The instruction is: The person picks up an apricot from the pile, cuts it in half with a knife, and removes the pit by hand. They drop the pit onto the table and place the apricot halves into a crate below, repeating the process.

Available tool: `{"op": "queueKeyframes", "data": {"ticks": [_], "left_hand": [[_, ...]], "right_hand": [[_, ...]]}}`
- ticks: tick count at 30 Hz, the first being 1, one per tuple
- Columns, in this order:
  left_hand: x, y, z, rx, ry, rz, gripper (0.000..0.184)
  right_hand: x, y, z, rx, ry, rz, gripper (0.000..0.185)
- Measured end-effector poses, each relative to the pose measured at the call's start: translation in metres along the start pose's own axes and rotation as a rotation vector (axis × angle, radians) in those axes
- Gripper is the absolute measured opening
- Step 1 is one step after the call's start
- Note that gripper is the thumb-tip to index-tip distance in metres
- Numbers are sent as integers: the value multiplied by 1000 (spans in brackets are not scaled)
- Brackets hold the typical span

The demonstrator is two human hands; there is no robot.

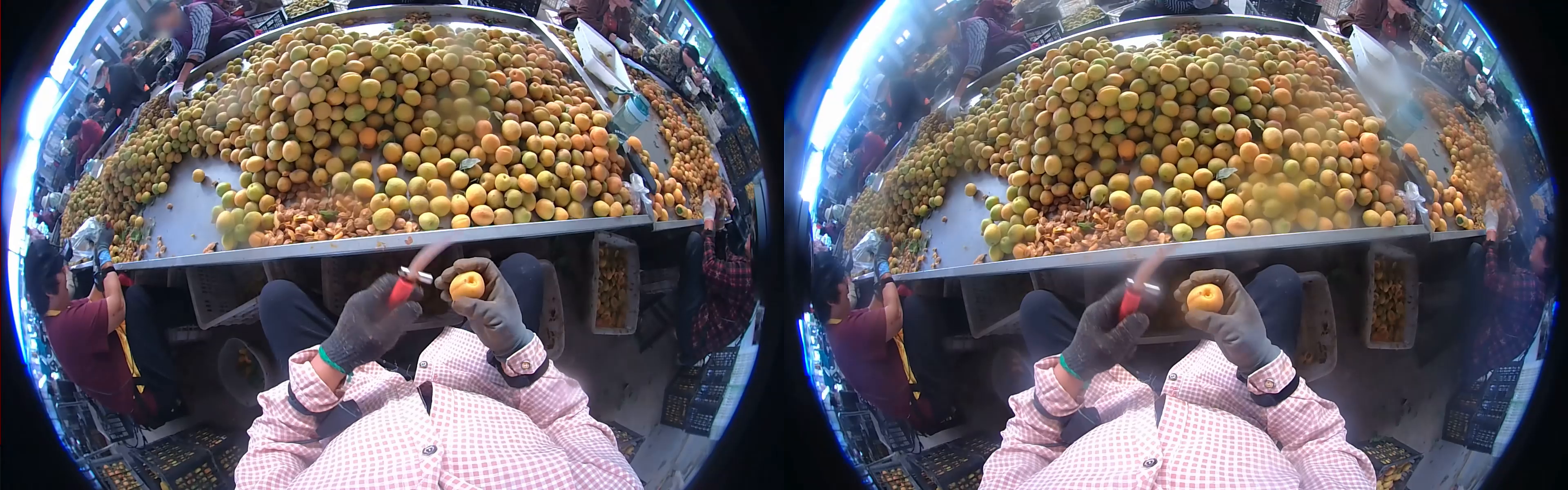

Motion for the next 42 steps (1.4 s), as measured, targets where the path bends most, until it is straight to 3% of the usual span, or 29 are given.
{"op": "queueKeyframes", "data": {"ticks": [1, 2, 4, 6, 8, 10, 12, 19, 21, 42], "left_hand": [[-2, -5, 5, 153, -50, 56, 28], [-4, -5, 11, 155, -52, 55, 28], [-8, -4, 15, 446, 416, 29, 21], [-13, -2, 16, 445, 386, 17, 23], [-16, -2, 19, 541, 418, 4, 24], [-18, -3, 19, 596, 410, 3, 27], [-20, -4, 19, 651, 404, 7, 31], [-22, -5, 22, 746, 464, -73, 28], [-23, -5, 23, 776, 464, -81, 27], [-28, -6, 34, 744, 517, -153, 33]], "right_hand": [[2, 3, -1, -116, -168, 51, 49], [1, 5, -1, -113, -167, 52, 49], [-3, 11, 3, -136, -119, 4, 47], [-5, 19, 5, -48, -74, 5, 46], [-6, 21, 4, -30, -101, 176, 45], [-5, 23, -2, -8, -88, 159, 43], [-4, 27, -1, -39, -223, 250, 42], [-5, 36, -6, 62, -172, 223, 44], [-5, 38, -5, 194, -22, 190, 44], [-4, 43, -13, 336, -29, 313, 37]]}}
Point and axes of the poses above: each hand's wrist, its own x-axis towards the middle knuckle, its own y-axis out of the palm, z = x × y, the point moved 1 cm from there along x, towards the middle knuckle, and after that the axes turned 12 degrees about -z, right-handed, at the moved point
